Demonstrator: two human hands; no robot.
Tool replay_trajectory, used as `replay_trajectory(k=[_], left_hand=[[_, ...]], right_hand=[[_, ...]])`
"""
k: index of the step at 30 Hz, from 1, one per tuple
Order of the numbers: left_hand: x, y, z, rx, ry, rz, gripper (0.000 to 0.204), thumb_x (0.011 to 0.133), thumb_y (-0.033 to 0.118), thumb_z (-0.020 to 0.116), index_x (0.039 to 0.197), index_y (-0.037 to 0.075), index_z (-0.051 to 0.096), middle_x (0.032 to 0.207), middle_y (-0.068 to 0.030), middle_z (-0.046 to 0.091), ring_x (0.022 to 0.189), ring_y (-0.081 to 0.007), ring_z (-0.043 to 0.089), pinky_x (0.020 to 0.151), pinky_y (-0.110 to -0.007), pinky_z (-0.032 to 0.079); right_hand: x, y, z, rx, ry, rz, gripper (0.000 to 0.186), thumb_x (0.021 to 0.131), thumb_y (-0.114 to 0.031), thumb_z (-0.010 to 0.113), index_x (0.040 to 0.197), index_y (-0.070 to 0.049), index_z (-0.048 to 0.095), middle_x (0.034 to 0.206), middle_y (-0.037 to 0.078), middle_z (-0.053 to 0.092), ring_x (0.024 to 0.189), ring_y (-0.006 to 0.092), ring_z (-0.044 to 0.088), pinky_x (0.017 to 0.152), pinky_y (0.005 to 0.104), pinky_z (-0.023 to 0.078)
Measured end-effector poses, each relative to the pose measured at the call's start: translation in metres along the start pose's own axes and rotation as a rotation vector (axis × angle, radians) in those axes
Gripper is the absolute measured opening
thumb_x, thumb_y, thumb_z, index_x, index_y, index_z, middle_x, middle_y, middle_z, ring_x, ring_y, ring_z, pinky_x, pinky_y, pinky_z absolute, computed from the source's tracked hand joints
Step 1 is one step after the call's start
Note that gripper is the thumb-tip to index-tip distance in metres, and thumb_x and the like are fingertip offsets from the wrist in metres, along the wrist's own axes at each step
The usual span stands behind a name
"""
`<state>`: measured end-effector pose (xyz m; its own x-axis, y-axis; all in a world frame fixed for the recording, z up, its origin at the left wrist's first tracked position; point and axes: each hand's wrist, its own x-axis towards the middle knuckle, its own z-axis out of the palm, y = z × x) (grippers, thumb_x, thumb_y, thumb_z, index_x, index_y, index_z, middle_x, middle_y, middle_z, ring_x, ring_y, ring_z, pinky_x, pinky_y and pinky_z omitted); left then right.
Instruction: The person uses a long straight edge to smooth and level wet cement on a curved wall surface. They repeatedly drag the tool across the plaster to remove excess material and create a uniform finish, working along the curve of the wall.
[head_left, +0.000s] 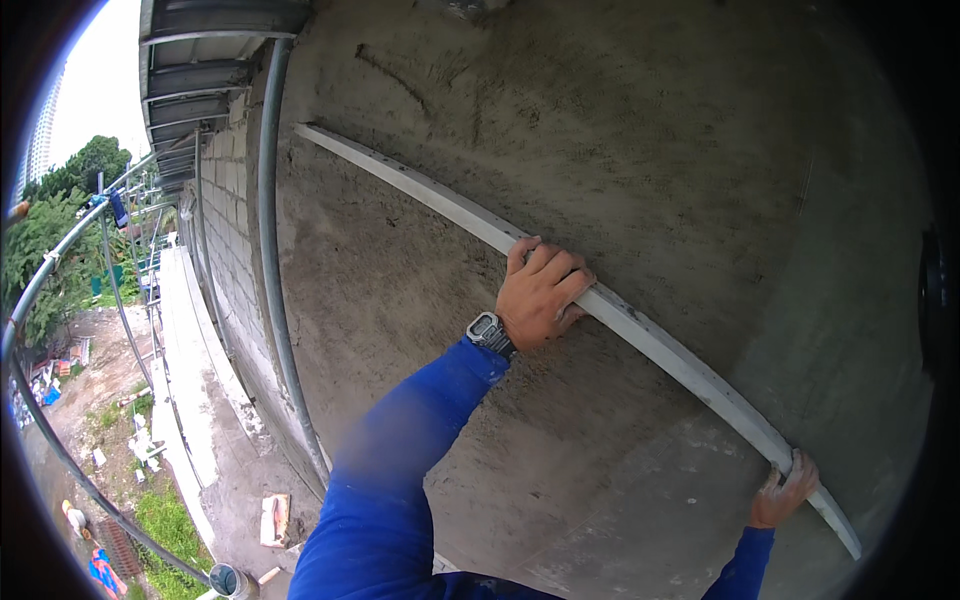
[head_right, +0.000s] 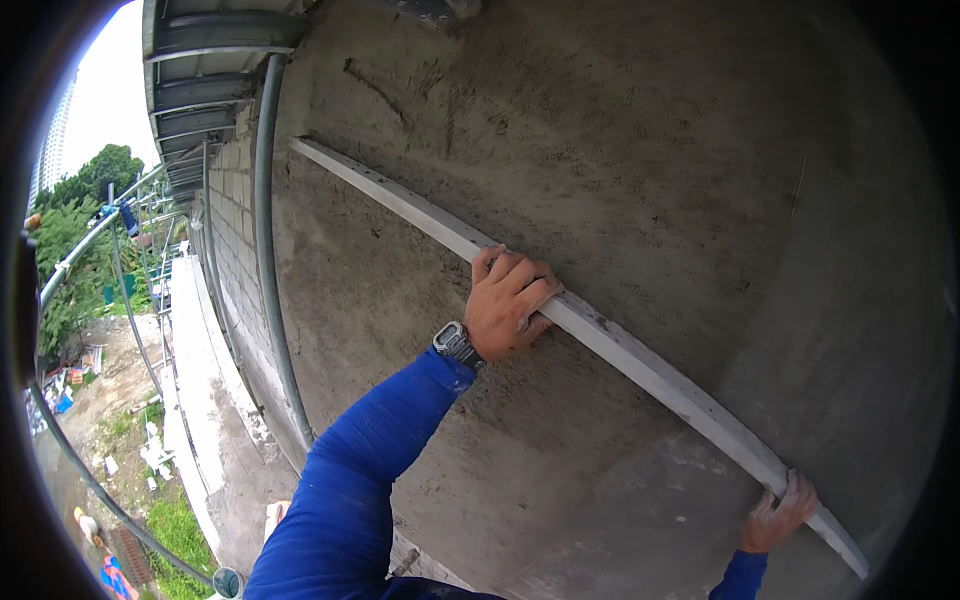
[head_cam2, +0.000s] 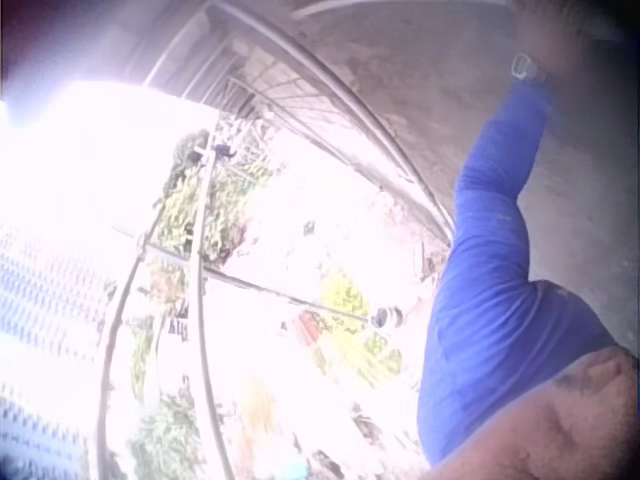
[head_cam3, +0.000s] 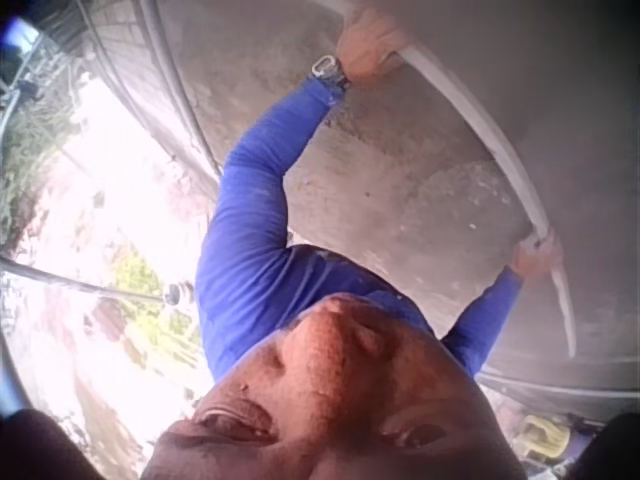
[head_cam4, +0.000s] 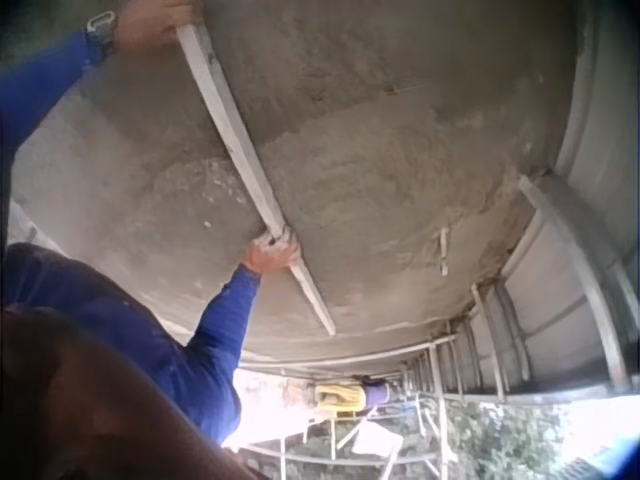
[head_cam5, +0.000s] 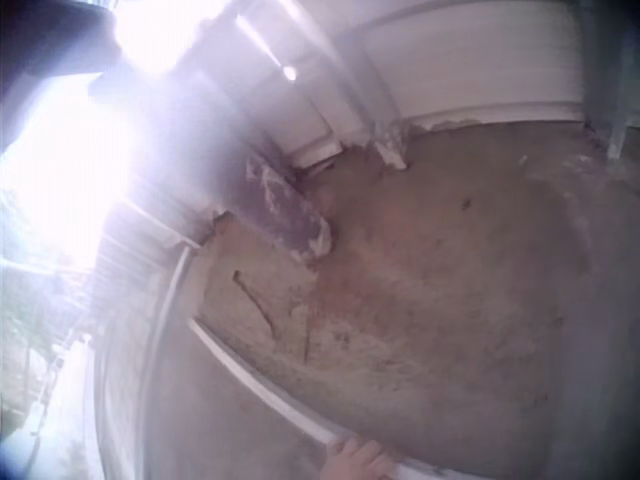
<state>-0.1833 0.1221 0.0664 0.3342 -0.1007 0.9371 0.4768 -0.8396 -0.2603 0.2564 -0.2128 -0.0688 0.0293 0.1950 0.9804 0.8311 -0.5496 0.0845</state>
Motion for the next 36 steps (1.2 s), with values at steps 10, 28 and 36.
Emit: replay_trajectory(k=[10, 28, 36], left_hand=[[0.010, -0.140, -0.043, 0.118, 0.051, 0.013, 0.056, 0.061, 0.018, 0.089, 0.110, 0.015, 0.063, 0.115, -0.0043, 0.061, 0.109, -0.0292, 0.053, 0.102, -0.051, 0.035], [-0.085, -0.167, -0.047, 0.152, 0.002, -0.085, 0.060, 0.051, 0.013, 0.082, 0.108, 0.013, 0.062, 0.113, -0.0049, 0.060, 0.107, -0.0300, 0.054, 0.098, -0.049, 0.036], [-0.123, -0.006, 0.001, -0.040, -0.093, -0.103, 0.057, 0.058, 0.017, 0.083, 0.111, 0.018, 0.063, 0.115, -0.0011, 0.060, 0.110, -0.0245, 0.054, 0.099, -0.047, 0.035]], right_hand=[[0.087, -0.144, -0.004, 0.004, 0.092, -0.040, 0.043, 0.095, -0.037, 0.060, 0.118, -0.002, 0.061, 0.120, 0.016, 0.062, 0.114, 0.0384, 0.052, 0.102, 0.0511, 0.036], [0.063, -0.198, -0.004, 0.099, 0.068, -0.176, 0.041, 0.071, -0.010, 0.066, 0.110, -0.001, 0.062, 0.112, 0.014, 0.061, 0.106, 0.0375, 0.055, 0.098, 0.0552, 0.037], [-0.050, -0.051, -0.003, 0.028, -0.084, -0.128, 0.040, 0.086, -0.022, 0.053, 0.119, 0.000, 0.055, 0.122, 0.021, 0.055, 0.115, 0.0432, 0.049, 0.104, 0.0615, 0.032]])
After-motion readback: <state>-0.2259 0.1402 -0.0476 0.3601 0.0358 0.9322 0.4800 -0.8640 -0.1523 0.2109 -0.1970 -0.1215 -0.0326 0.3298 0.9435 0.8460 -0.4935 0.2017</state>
